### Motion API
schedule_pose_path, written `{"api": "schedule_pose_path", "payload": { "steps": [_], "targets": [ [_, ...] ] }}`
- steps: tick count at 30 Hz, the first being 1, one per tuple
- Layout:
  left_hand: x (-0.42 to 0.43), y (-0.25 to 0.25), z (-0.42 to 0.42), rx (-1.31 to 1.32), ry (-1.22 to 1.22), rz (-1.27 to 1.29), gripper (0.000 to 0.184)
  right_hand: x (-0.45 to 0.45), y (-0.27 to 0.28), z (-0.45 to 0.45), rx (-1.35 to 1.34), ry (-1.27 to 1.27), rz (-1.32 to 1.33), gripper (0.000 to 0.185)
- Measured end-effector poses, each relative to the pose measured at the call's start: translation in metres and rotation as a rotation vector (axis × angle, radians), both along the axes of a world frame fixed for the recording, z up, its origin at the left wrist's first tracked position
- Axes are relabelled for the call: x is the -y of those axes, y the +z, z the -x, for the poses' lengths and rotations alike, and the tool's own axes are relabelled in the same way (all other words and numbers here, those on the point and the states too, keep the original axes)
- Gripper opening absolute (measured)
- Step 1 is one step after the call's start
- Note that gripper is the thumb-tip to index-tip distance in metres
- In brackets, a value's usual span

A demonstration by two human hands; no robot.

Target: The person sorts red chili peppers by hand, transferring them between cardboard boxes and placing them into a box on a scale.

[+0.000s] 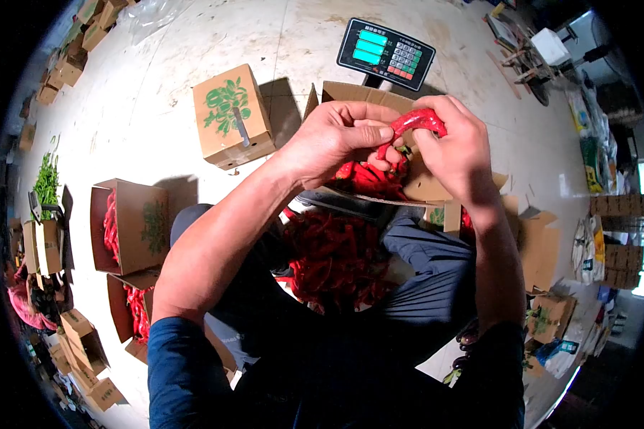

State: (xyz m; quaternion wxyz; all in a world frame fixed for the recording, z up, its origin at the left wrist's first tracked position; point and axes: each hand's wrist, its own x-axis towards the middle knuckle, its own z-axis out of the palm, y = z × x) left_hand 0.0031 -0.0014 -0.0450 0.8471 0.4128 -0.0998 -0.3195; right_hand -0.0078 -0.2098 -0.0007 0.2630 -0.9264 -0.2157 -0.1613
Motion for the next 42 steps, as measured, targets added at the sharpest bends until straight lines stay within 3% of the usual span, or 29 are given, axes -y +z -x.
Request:
{"api": "schedule_pose_path", "payload": {
  "steps": [3, 7, 10, 12, 15, 16, 19, 22, 25, 26, 32, 42],
  "targets": [
    [0.001, -0.009, -0.001, 0.059, 0.033, 0.038, 0.029, 0.007, 0.000, -0.003, -0.393, 0.092, -0.302, 0.030],
    [-0.001, -0.007, 0.000, 0.293, 0.222, -0.237, 0.025, 0.012, -0.002, -0.012, -0.578, 0.175, -0.575, 0.042],
    [-0.002, -0.009, -0.001, 0.523, 0.361, -0.462, 0.021, 0.028, 0.004, -0.019, -0.852, 0.054, -0.630, 0.049],
    [-0.002, -0.006, 0.003, 0.710, 0.485, -0.650, 0.020, 0.030, 0.003, -0.024, -0.953, -0.019, -0.655, 0.039],
    [-0.003, -0.003, 0.007, 1.086, 0.610, -0.713, 0.022, 0.019, -0.001, -0.020, -0.971, 0.008, -0.786, 0.027],
    [-0.004, -0.005, 0.006, 1.096, 0.572, -0.713, 0.034, 0.015, -0.003, -0.017, -0.952, 0.040, -0.846, 0.024],
    [0.007, 0.002, 0.010, 1.077, 0.878, -0.719, 0.043, 0.015, -0.009, -0.019, -0.812, 0.084, -0.880, 0.021],
    [0.009, -0.017, -0.004, 0.451, 0.600, -0.358, 0.045, 0.016, -0.004, -0.015, -0.606, 0.015, -0.667, 0.023],
    [-0.001, -0.013, -0.002, 0.111, 0.205, -0.102, 0.036, 0.011, -0.012, -0.013, -0.420, 0.079, -0.654, 0.023],
    [-0.001, -0.011, -0.001, 0.073, 0.207, -0.099, 0.026, 0.010, -0.015, -0.012, -0.364, 0.109, -0.672, 0.023],
    [0.005, -0.018, -0.003, 0.171, 0.307, -0.182, 0.019, 0.012, -0.014, -0.010, -0.201, 0.163, -0.425, 0.025],
    [0.007, -0.018, 0.001, 0.339, 0.338, -0.357, 0.024, 0.023, -0.019, -0.017, -0.359, 0.170, -0.508, 0.025]
  ]
}}
